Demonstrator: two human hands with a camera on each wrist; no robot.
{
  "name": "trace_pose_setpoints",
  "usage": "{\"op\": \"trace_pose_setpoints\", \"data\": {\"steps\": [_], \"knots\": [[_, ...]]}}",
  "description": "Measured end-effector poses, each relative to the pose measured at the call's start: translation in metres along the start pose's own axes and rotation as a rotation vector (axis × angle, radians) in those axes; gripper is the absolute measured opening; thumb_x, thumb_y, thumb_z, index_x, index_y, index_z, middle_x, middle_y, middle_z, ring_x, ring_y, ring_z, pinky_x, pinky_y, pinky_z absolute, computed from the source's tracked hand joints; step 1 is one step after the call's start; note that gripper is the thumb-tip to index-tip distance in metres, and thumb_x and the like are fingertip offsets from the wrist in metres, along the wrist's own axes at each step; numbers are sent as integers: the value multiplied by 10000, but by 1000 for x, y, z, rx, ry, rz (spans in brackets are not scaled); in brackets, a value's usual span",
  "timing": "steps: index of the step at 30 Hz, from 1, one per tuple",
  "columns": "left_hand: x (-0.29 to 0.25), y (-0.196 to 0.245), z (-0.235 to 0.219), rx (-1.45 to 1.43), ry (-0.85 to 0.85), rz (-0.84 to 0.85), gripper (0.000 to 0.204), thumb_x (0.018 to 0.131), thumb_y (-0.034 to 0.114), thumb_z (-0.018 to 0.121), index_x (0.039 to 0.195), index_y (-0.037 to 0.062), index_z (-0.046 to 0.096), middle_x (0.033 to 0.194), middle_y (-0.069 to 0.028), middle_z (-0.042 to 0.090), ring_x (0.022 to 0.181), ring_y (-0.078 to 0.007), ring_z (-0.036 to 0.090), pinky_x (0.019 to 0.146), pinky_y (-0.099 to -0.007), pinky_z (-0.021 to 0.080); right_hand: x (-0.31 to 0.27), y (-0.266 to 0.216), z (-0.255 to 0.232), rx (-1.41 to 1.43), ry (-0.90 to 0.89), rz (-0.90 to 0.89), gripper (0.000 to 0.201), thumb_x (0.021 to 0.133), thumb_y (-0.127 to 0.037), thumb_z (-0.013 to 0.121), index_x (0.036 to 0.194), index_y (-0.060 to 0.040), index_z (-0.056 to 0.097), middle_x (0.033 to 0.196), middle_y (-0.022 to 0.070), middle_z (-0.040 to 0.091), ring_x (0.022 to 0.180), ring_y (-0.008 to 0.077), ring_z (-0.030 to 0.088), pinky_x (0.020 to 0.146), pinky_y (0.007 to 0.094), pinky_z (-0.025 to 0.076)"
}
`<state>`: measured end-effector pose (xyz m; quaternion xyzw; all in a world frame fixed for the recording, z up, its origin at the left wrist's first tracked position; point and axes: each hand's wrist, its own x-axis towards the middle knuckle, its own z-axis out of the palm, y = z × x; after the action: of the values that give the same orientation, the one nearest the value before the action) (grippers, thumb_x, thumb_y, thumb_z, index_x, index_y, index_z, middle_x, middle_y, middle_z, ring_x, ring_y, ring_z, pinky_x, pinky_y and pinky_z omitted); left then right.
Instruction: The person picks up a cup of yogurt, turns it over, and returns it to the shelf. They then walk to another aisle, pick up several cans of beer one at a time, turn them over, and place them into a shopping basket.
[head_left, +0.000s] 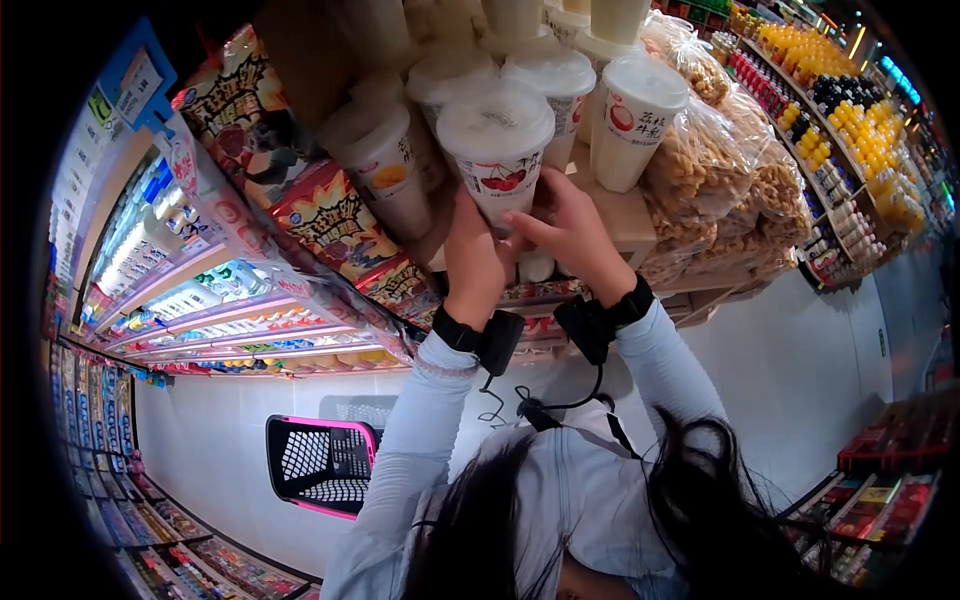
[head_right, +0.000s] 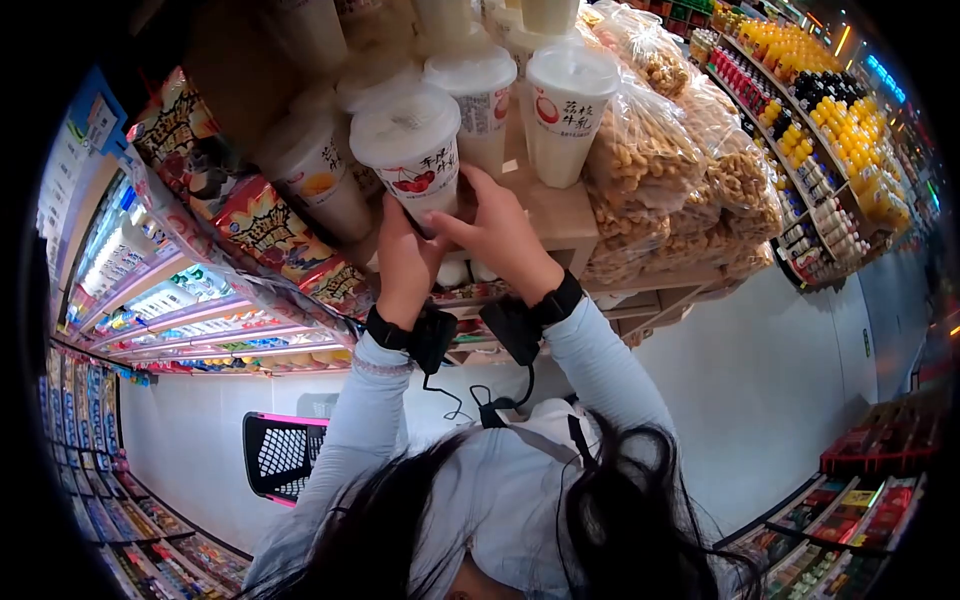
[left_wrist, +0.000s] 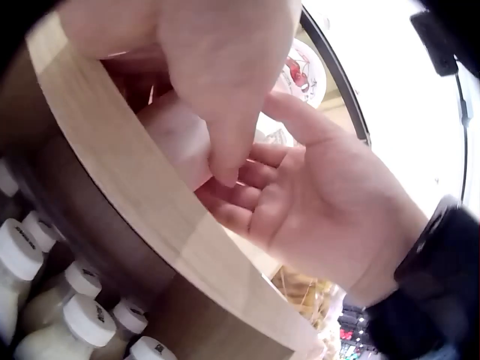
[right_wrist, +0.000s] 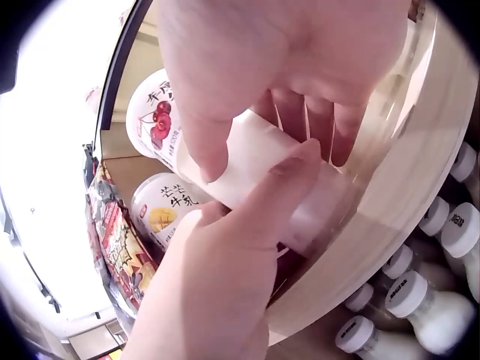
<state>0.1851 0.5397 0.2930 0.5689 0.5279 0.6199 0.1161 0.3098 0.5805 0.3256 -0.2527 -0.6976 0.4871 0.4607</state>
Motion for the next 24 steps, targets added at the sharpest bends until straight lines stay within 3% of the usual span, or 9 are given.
{"op": "trace_pose_setpoints", "data": {"steps": [2, 5, 8, 14, 20, 24], "knots": [[3, 13, -11, -35, -62, -18, 561, 679, 104, 713, 1167, 24, 448, 1050, -177, 602, 941, -308, 616, 779, -356, 484, 0, -7, -1, -4, -8, -2, 650, 702, -202, 753, 1201, 75, 442, 1049, 196, 612, 989, 254, 596, 843, 335, 460], [5, 13, -21, -157, -154, -173, 546, 663, 90, 719, 1146, 19, 475, 1053, -158, 613, 974, -263, 608, 813, -341, 472, 1, 6, -1, -102, 25, -65, 705, 660, -220, 789, 1204, 64, 444, 1051, 188, 613, 992, 226, 593, 854, 329, 460], [5, 12, -26, -99, -189, -125, 586, 641, 105, 746, 1157, 15, 482, 1066, -143, 614, 990, -234, 595, 837, -331, 458, -3, 9, 0, -18, 23, -50, 765, 629, -218, 812, 1229, 48, 418, 1078, 177, 601, 998, 219, 585, 866, 330, 459], [3, 9, -35, -120, -288, -191, 648, 644, 132, 764, 1207, 13, 466, 1083, -141, 609, 1006, -217, 586, 844, -322, 448, -2, 2, -2, 23, -86, -5, 842, 605, -193, 822, 1271, 28, 357, 1170, 176, 549, 1082, 226, 538, 921, 329, 428], [0, 7, -39, -105, -312, -216, 657, 643, 146, 773, 1209, 13, 467, 1090, -146, 606, 1022, -229, 583, 858, -321, 443, -4, -2, -9, -51, -135, 96, 848, 603, -198, 822, 1276, 33, 360, 1192, 179, 541, 1116, 223, 518, 946, 332, 408], [1, 9, -38, -57, -286, -143, 651, 637, 148, 778, 1196, 11, 474, 1097, -151, 604, 1030, -244, 583, 855, -330, 443, -4, -2, -11, 3, -147, 154, 855, 594, -207, 831, 1271, 36, 367, 1197, 176, 539, 1129, 216, 509, 960, 333, 394]]}}
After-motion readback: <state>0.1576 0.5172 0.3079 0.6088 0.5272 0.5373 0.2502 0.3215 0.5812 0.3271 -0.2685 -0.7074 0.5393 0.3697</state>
